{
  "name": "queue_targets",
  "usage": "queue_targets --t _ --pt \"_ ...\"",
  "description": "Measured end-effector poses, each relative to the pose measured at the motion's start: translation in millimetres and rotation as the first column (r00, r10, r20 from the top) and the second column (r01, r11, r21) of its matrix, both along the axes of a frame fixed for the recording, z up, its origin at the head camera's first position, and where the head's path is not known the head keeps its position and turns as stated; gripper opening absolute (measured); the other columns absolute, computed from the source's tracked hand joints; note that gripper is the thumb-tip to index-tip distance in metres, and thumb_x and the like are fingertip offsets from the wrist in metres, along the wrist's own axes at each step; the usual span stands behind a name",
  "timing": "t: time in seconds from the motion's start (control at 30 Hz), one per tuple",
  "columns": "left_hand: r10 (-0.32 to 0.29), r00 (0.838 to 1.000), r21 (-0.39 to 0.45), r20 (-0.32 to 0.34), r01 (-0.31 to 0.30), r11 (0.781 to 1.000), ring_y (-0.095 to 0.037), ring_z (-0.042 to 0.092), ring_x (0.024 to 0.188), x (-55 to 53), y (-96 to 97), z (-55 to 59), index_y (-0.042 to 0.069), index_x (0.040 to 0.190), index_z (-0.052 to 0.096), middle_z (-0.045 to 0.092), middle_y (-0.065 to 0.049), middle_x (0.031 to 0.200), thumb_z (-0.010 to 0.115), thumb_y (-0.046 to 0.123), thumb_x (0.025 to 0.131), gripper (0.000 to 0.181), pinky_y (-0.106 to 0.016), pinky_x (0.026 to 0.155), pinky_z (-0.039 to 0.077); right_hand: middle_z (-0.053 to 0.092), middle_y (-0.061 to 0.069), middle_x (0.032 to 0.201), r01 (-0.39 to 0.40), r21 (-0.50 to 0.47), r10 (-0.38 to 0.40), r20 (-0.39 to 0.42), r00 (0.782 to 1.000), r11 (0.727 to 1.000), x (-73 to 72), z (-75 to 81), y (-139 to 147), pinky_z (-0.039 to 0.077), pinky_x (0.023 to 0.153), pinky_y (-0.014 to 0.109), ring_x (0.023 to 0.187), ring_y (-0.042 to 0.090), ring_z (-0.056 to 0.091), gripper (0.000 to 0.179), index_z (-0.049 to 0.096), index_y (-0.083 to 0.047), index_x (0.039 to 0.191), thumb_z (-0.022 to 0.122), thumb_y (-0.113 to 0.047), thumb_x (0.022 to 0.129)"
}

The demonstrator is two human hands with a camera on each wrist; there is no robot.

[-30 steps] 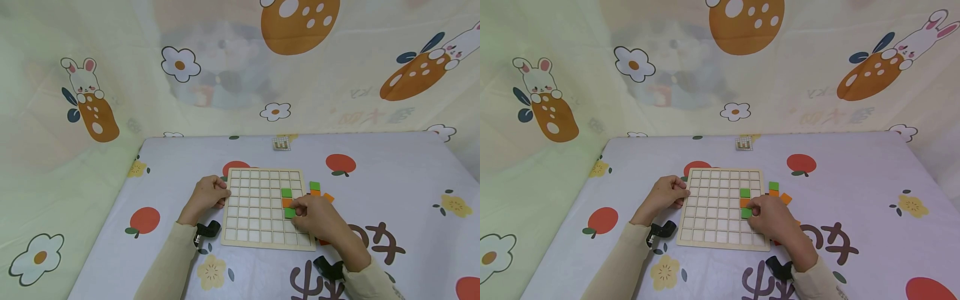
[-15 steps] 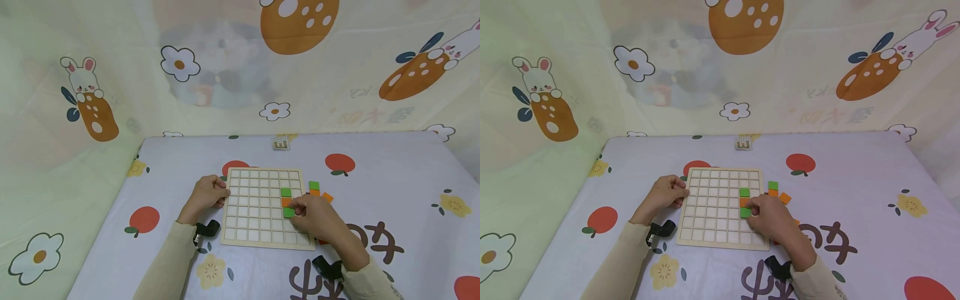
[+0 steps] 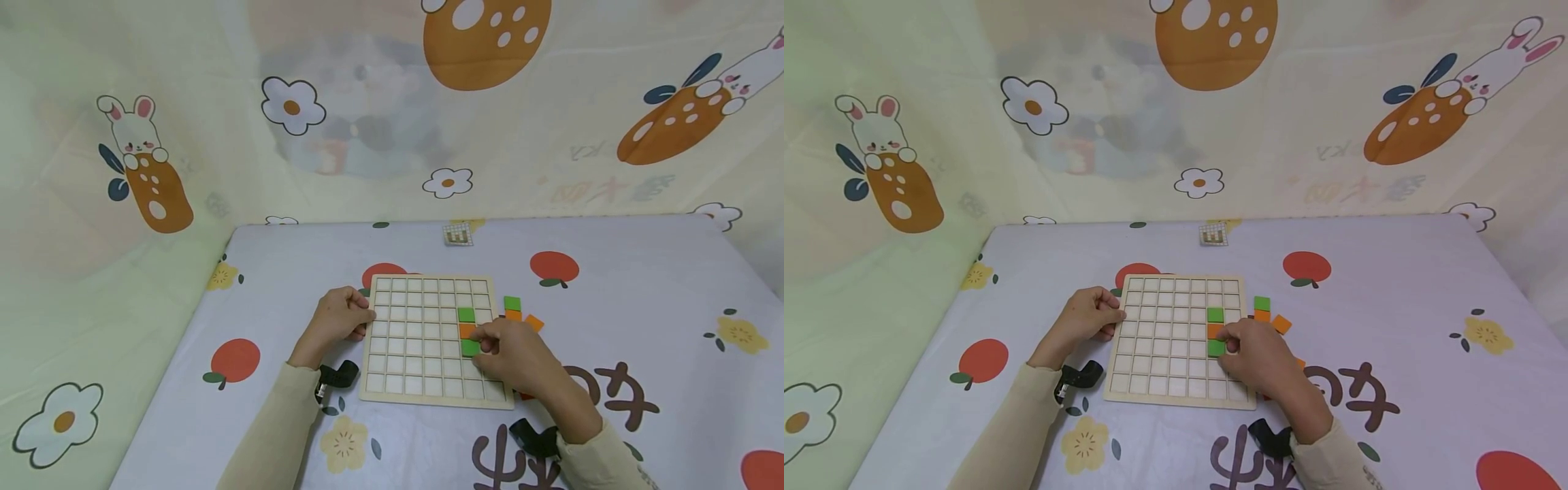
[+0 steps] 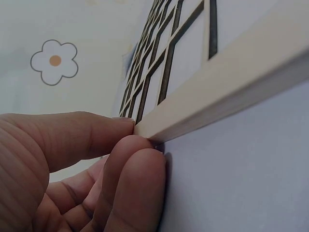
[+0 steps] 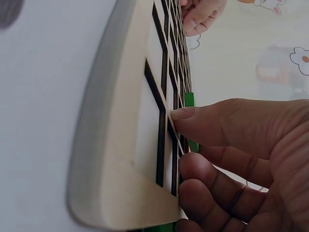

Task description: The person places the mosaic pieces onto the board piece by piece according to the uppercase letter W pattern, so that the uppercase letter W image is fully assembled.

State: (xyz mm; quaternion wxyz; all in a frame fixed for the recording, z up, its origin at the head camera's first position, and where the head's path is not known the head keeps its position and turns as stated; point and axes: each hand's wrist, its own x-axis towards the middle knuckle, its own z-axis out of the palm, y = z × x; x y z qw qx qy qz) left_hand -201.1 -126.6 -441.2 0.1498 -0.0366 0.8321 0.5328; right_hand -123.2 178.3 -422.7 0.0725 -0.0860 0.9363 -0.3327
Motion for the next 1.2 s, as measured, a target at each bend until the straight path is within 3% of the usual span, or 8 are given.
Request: queue_targets --t 0.7,1.2 --pt "0.003 1.0 -0.011 -0.005 -0.003 1.0 -0.014 0.063 0.055 -0.9 -0.5 -1.8 0.001 0.102 0.065 0.065 -0.009 0.078 0.077 0.005 0.092 0.016 -0.025 0.053 0.058 0.058 0.001 0.084 0.002 -0.002 -0.002 0.022 1.0 1.0 1.1 0.3 -1.6 0.046 0.066 0.029 0.08 0.018 0.053 0.026 0.078 -0.006 0.106 0.081 -0.005 0.081" --pt "0.007 1.0 -0.003 -0.005 -0.007 1.0 -0.014 0.063 0.055 -0.6 -0.1 -1.6 0.001 0.101 0.065 0.065 -0.009 0.078 0.077 0.004 0.092 0.016 -0.025 0.052 0.058 0.058 0.001 0.086 -0.011 0.0 0.011 -0.011 1.0 1.0 0.6 -1.0 -1.2 0.045 0.067 0.028 0.081 0.017 0.053 0.032 0.078 -0.005 0.113 0.081 -0.005 0.081"
